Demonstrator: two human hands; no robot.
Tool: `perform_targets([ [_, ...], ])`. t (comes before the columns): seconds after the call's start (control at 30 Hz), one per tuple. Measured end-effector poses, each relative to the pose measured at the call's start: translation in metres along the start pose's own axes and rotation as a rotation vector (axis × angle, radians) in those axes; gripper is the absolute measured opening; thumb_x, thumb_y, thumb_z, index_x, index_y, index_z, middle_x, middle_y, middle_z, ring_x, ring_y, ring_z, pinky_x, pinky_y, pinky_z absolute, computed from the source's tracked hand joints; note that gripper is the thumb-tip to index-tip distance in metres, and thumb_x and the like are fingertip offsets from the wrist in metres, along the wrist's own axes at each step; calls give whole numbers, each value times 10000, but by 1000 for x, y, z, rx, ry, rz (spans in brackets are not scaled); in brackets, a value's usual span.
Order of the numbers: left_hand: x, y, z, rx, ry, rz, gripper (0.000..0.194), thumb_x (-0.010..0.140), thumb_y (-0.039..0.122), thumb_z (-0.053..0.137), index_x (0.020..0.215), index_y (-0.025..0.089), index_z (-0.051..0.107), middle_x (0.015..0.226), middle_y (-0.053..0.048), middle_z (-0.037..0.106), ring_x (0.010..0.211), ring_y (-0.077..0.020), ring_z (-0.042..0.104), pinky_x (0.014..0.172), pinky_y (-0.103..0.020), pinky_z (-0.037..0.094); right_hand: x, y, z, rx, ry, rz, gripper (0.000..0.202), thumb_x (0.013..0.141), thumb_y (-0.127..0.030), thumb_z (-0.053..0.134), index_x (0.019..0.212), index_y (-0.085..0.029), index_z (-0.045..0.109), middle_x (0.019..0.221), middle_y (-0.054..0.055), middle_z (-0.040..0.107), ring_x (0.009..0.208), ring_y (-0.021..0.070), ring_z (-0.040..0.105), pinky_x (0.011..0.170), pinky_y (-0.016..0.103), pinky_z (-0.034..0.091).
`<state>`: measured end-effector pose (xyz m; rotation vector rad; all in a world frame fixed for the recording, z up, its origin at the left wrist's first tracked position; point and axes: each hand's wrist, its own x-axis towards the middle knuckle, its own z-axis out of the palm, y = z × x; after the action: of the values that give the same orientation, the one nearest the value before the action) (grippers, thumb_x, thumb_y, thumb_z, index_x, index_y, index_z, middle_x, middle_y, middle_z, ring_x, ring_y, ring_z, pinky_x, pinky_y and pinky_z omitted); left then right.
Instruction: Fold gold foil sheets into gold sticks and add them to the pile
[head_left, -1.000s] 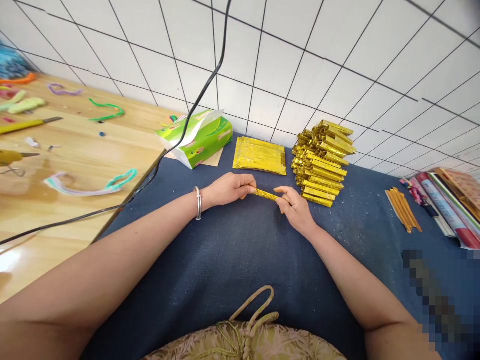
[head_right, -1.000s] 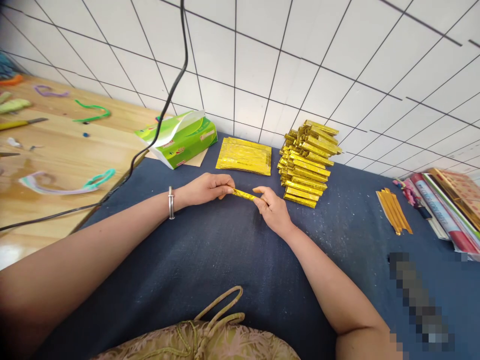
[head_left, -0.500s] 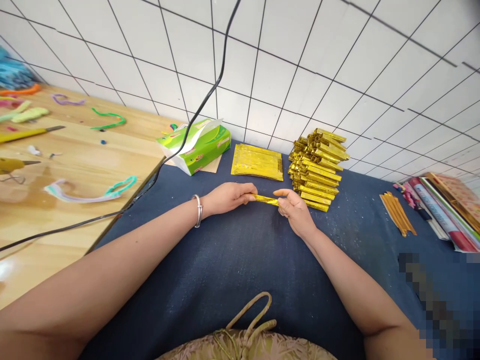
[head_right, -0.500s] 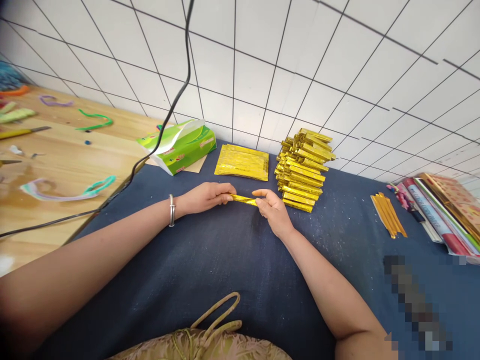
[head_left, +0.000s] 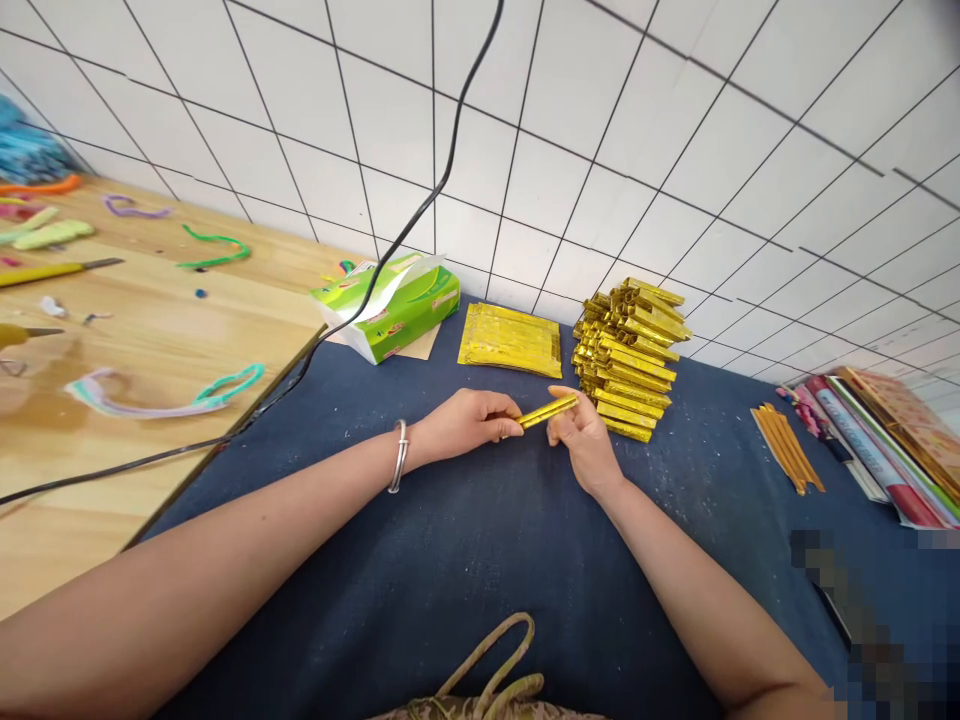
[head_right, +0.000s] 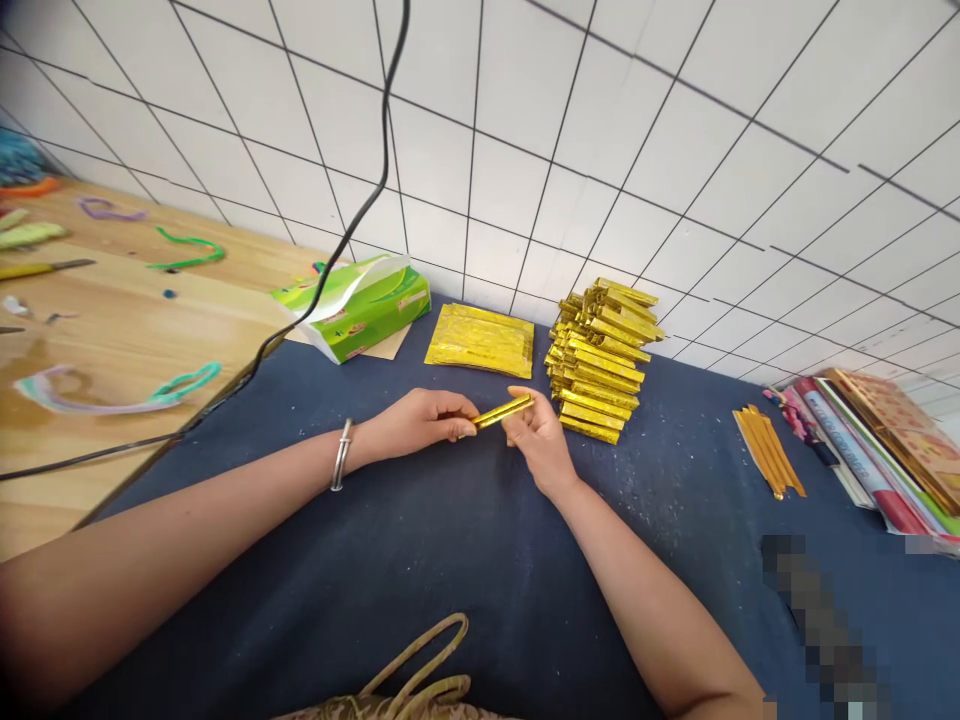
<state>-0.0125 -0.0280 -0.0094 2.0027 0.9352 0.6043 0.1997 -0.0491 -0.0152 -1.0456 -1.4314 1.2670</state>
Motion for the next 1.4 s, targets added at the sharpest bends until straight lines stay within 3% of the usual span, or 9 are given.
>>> perform_targets([
  [0.17,-1,7,7,-133,-67,-12,268,865,396,482,850,163,613,683,19,598,634,-92,554,595,-174,406,-2,3,7,-109,-21,26,410,789,-375,634,1151,-229,507,751,-37,527,616,96,479,582,229,403],
  [0.4,0,-1,9,-235,-70,10,297,886,404,437,840,156,595,724,12,578,602,-79,529,587,-186,418,1,0,17,2,40,-21,415,775,-353,654,1144,-249,493,779,-41,538,587,85,467,529,209,405],
  [0.53,0,-3,8,-311,-27,28,302,882,414,439,872,152,590,750,4,551,613,-79,486,561,-184,407,3,2,18,-64,68,-30,228,811,-390,609,952,-215,577,747,-30,546,569,85,464,530,216,381],
  [0.63,0,-1,7,-406,14,1,255,877,390,455,919,157,552,752,11,533,600,-72,467,523,-170,384,3,3,19,-110,74,-23,238,860,-420,532,815,-194,591,630,-35,510,550,90,449,538,222,357],
  [0.8,4,-3,7,-497,190,-1,174,859,337,498,870,166,468,722,30,502,582,-65,464,536,-175,402,7,2,30,-51,92,-27,242,855,-430,540,812,-195,585,645,-36,511,539,87,445,525,221,353],
  [0.93,6,-10,8,-228,405,-6,139,844,309,525,835,182,470,710,36,503,617,-84,494,589,-203,421,11,1,38,-27,117,-18,250,844,-421,561,760,-185,577,651,-30,527,539,85,459,530,224,359],
  [1.03,3,-10,6,61,479,-20,109,861,304,512,861,197,491,743,31,560,657,-100,523,629,-218,411,14,2,41,-42,144,-3,290,847,-435,549,712,-180,570,620,-29,521,533,86,458,532,227,354],
  [1.17,0,-4,2,327,473,-19,123,900,319,461,935,208,500,832,15,616,715,-120,577,650,-231,402,17,5,42,-43,171,10,326,845,-461,542,683,-179,567,576,-31,505,517,90,451,524,231,348],
  [1.4,-1,-1,-1,604,377,76,175,913,327,432,1004,205,518,955,-21,634,859,-152,606,704,-243,422,19,4,42,-27,170,24,359,834,-498,542,660,-183,549,568,-31,489,499,90,438,498,229,337],
])
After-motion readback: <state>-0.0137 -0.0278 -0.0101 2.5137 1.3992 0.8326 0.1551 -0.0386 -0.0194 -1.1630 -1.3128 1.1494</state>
